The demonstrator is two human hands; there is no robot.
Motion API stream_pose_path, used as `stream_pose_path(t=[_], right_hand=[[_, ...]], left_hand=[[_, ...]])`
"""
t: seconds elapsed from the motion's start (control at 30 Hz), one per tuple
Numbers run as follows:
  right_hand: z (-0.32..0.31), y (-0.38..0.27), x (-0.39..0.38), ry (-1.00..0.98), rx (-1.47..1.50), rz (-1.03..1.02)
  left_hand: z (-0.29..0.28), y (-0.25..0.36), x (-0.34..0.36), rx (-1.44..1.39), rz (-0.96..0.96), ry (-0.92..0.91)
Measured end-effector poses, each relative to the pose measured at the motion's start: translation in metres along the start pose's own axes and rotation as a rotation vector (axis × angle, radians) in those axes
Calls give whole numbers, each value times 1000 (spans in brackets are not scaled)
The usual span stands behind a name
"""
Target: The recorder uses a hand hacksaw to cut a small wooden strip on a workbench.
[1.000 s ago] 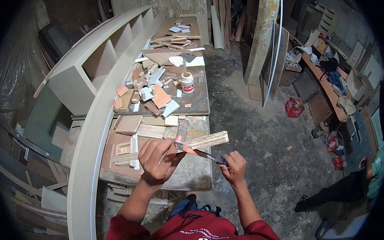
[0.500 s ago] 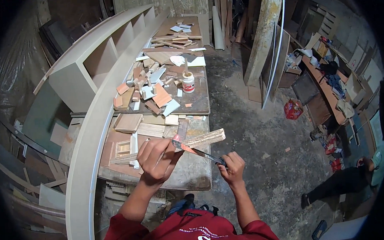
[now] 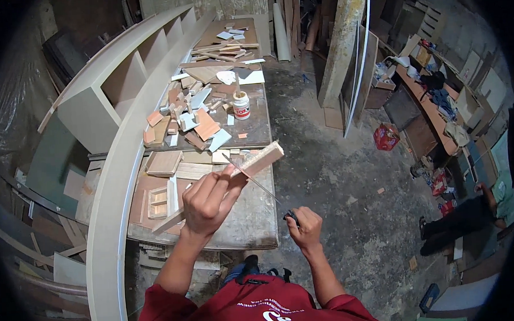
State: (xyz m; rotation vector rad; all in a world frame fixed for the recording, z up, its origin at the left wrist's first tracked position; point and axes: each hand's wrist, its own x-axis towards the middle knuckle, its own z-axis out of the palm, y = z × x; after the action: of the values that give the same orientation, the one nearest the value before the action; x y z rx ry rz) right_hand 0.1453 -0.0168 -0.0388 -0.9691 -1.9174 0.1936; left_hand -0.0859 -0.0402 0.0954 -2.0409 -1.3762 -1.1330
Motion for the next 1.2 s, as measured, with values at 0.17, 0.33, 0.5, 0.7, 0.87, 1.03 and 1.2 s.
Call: stream_pose_path(t=[0.17,0.33,0.5,0.7,0.87,1.03,1.2], right_hand=[[-8,-16,-17,-46,-39,142],[-22,-33,-29,-110,-61,298],[-40,-53,-33,-244,-127,430],[-47,-54,-52,-458,-281,487],[-18,-19,-139,-580,-351,621],[4,-2,-207,-728,-371,790],[19,-7,-218,-796,-375,830]], left_hand=[[12,-5,-1,-3,-19,-116],[23,-4,-4,-15,-80,-281],[42,-9,-10,-91,-135,-393],[89,-16,-33,-247,-115,-601],[176,-2,-136,-358,-33,-779],[226,15,-218,-407,160,-816],[229,10,-248,-464,94,-846]])
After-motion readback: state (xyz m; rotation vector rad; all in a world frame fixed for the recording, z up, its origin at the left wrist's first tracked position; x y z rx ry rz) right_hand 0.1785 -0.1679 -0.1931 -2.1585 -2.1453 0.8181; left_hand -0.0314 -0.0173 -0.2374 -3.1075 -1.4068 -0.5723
